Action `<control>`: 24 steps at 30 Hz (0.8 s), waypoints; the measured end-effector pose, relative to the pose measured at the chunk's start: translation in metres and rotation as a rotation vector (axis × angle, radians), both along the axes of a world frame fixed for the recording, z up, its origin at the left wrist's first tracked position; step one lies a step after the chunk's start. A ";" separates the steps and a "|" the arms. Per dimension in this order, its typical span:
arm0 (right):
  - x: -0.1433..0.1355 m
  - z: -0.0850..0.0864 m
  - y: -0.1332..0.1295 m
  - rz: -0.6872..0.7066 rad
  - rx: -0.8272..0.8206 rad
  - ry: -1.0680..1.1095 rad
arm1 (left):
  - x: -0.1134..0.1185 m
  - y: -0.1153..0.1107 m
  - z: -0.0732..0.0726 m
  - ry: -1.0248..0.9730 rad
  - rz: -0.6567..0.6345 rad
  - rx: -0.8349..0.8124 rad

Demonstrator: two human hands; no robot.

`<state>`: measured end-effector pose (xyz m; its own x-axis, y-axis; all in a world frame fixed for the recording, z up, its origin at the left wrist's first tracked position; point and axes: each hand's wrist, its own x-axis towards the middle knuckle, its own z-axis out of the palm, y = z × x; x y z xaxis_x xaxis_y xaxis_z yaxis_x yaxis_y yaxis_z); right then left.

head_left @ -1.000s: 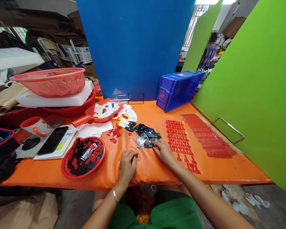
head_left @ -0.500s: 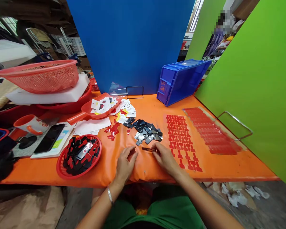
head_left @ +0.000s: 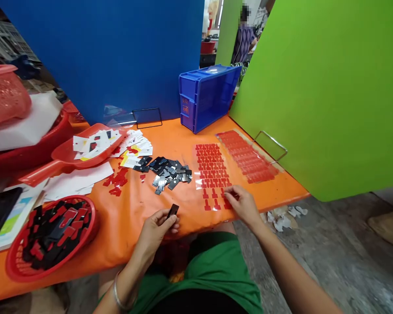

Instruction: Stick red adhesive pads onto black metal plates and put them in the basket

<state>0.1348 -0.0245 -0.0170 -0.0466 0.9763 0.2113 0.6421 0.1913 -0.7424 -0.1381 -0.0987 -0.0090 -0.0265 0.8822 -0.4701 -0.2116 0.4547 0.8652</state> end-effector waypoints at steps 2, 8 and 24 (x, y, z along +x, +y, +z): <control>0.017 -0.004 0.008 -0.042 -0.007 -0.072 | 0.003 -0.003 0.002 -0.091 -0.008 -0.070; 0.032 -0.006 0.018 -0.065 -0.025 -0.232 | 0.011 -0.005 0.007 -0.162 0.015 -0.147; 0.037 0.001 0.014 0.179 -0.166 -0.246 | 0.056 0.026 0.011 -0.179 -0.111 -0.069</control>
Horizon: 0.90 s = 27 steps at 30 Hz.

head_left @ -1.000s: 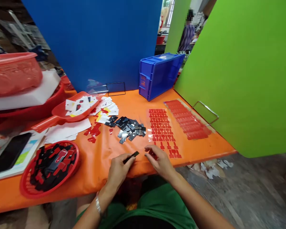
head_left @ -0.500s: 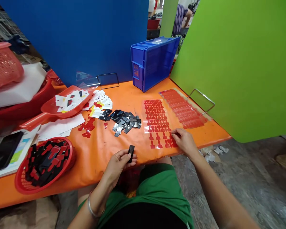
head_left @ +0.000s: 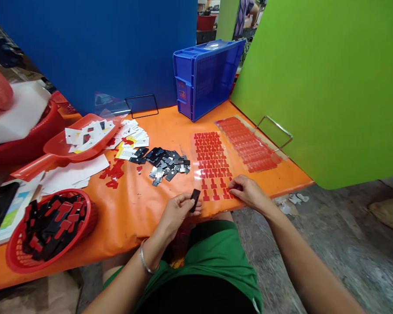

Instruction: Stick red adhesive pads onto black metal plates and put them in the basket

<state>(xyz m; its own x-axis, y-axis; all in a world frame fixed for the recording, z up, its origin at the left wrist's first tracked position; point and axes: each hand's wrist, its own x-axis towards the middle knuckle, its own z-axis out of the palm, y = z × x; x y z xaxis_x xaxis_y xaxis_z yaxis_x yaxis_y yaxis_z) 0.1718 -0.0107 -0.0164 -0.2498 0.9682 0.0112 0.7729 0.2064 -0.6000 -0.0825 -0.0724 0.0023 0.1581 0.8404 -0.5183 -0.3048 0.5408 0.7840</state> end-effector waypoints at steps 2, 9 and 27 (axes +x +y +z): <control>0.001 0.000 0.001 0.011 0.001 0.004 | 0.014 0.009 0.001 -0.011 -0.021 0.019; 0.002 -0.001 0.004 0.071 -0.002 -0.027 | 0.062 0.034 -0.008 -0.069 -0.044 0.070; 0.000 0.000 -0.019 -0.020 0.127 0.215 | 0.082 0.046 -0.023 0.043 0.013 0.075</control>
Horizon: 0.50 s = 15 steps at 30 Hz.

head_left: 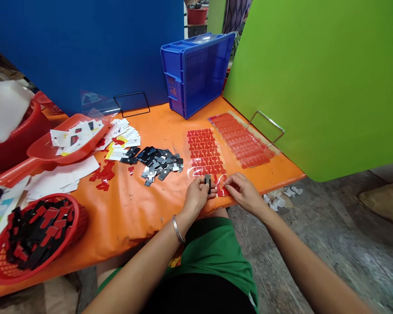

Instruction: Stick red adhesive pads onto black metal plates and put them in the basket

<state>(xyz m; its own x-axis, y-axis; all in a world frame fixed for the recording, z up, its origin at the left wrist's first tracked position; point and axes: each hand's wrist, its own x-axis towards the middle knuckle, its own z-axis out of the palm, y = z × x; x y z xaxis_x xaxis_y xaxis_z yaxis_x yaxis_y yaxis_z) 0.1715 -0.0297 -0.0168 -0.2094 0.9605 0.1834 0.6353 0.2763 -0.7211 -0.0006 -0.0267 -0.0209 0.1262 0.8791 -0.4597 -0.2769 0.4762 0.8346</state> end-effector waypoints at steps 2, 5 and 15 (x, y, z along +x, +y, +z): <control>0.006 0.002 0.000 -0.064 -0.093 0.163 | 0.000 0.001 -0.002 -0.015 0.011 -0.016; 0.014 0.001 0.002 -0.218 -0.216 0.423 | 0.002 0.002 -0.001 -0.029 0.026 -0.025; -0.049 0.013 -0.016 -0.189 -0.270 0.682 | -0.047 -0.025 0.032 -0.112 0.032 -0.080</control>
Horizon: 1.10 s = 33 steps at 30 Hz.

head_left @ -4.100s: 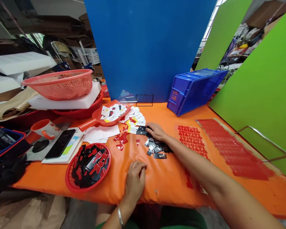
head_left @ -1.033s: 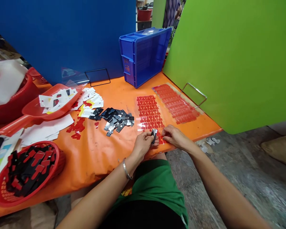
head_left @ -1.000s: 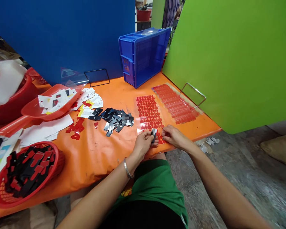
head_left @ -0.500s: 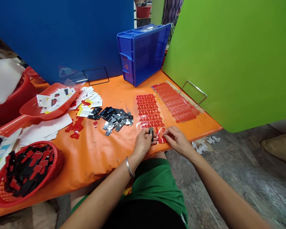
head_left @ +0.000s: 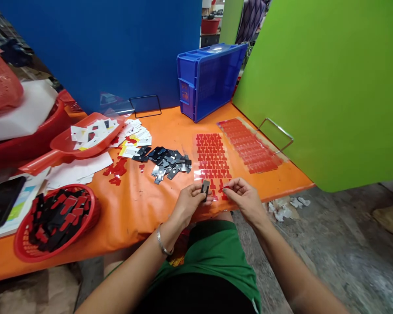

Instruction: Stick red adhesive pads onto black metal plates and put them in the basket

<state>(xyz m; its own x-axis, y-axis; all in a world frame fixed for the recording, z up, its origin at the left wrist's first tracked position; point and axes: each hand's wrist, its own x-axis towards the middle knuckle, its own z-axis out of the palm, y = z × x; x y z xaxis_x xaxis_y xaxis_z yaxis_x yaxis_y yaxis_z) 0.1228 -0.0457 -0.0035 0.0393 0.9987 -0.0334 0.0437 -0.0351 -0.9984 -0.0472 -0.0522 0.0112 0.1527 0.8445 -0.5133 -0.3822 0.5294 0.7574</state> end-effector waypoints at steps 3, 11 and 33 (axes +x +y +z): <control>-0.035 -0.004 -0.010 0.076 0.002 0.007 | -0.033 -0.021 0.004 0.004 0.044 -0.047; -0.094 -0.020 -0.025 0.228 0.026 -0.029 | -0.064 -0.044 -0.005 0.003 0.080 -0.116; -0.099 -0.037 -0.028 0.243 0.041 -0.132 | -0.069 -0.042 -0.016 -0.046 0.037 -0.079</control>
<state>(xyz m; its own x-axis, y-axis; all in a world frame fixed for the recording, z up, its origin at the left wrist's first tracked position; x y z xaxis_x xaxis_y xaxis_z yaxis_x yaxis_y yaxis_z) 0.0237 -0.0742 -0.0401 -0.2003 0.9797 -0.0036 0.1762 0.0324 -0.9838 -0.1161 -0.0942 -0.0051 0.1473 0.8073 -0.5714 -0.4360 0.5716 0.6952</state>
